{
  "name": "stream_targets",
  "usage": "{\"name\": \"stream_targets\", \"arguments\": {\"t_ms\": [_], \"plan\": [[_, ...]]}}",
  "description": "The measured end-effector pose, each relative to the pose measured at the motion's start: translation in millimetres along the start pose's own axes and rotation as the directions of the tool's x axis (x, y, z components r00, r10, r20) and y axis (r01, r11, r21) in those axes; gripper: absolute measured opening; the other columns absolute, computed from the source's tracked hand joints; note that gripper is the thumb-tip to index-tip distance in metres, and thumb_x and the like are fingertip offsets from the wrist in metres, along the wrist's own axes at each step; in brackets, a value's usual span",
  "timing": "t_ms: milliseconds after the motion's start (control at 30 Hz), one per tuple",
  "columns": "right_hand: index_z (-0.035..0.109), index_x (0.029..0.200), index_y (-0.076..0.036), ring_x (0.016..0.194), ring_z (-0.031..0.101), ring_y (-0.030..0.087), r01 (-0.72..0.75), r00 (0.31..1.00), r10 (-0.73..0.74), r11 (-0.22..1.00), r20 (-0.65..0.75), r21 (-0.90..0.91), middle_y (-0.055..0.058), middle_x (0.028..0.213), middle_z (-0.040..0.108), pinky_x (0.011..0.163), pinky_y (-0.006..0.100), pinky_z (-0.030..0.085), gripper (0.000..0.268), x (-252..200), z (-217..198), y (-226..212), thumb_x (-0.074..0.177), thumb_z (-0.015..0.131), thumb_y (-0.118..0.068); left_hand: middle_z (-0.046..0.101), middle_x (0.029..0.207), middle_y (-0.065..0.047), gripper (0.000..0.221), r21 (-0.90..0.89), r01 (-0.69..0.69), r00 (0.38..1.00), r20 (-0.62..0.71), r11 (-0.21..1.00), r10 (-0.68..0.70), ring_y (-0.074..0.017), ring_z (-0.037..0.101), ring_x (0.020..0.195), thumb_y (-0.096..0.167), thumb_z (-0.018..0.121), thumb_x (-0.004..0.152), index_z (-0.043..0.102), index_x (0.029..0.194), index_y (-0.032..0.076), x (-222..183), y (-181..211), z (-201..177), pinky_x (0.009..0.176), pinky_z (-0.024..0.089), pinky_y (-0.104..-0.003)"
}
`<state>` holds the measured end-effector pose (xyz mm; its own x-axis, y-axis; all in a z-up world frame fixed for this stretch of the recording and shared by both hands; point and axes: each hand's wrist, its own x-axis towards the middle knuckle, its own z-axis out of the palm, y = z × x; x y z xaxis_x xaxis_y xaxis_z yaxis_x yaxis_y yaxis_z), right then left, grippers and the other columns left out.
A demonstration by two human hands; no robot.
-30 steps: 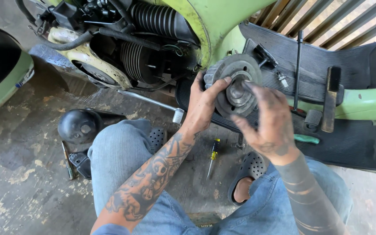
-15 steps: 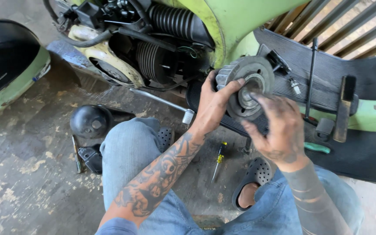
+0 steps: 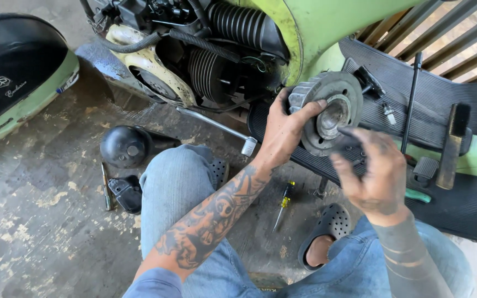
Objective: The person sits on the floor beside a green scooter and scrapes debris from the inside of a round metal engine fan rotor, then presses the rotor onto the scooter's engine. They then pick up a file and file the engine area near the cooling fins.
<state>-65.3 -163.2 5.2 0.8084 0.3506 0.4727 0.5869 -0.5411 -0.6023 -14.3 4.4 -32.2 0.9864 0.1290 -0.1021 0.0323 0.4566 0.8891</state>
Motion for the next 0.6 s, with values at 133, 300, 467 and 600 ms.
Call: {"name": "stream_targets", "arguments": {"t_ms": [133,300,467,600], "plan": [[0.061,0.133,0.004,0.111,0.067,0.04,0.245,0.969,-0.233,0.913,0.077,-0.325,0.023,0.121,0.07,0.108,0.053,0.046,0.059,-1,13,23,0.098,0.062,-0.043,0.066,0.118,-0.028,0.077,-0.03,0.038,0.999,-0.024,0.999,-0.038,-0.0352,0.064,0.113,0.03,0.077,0.071,0.054,0.134,-0.007,0,2,2,0.096,0.053,-0.043],[0.065,0.125,0.002,0.105,0.069,0.043,0.218,0.974,-0.225,0.941,0.004,-0.26,0.021,0.112,0.072,0.104,0.054,0.048,0.046,0,2,22,0.101,0.063,-0.037,0.062,0.125,-0.034,0.084,0.077,0.092,0.996,-0.019,0.993,-0.091,-0.0462,0.059,0.127,0.041,0.081,0.069,0.057,0.136,-0.003,-7,7,9,0.101,0.05,-0.054],[0.067,0.122,-0.002,0.108,0.067,0.043,0.043,0.998,-0.053,0.957,-0.026,-0.288,0.019,0.108,0.069,0.097,0.053,0.051,0.045,-9,5,28,0.096,0.07,-0.038,0.064,0.123,-0.033,0.078,0.075,0.065,0.995,-0.076,0.995,-0.06,-0.0436,0.061,0.123,0.033,0.083,0.067,0.06,0.132,-0.004,-7,9,9,0.1,0.049,-0.052],[0.067,0.121,-0.001,0.104,0.065,0.043,0.176,0.981,-0.193,0.909,-0.007,-0.378,0.021,0.105,0.068,0.097,0.054,0.049,0.048,3,4,14,0.09,0.074,-0.037,0.063,0.124,-0.032,0.079,0.066,0.055,0.997,-0.058,0.996,-0.051,-0.041,0.06,0.124,0.031,0.083,0.068,0.059,0.134,-0.005,-4,5,9,0.102,0.049,-0.05]]}}
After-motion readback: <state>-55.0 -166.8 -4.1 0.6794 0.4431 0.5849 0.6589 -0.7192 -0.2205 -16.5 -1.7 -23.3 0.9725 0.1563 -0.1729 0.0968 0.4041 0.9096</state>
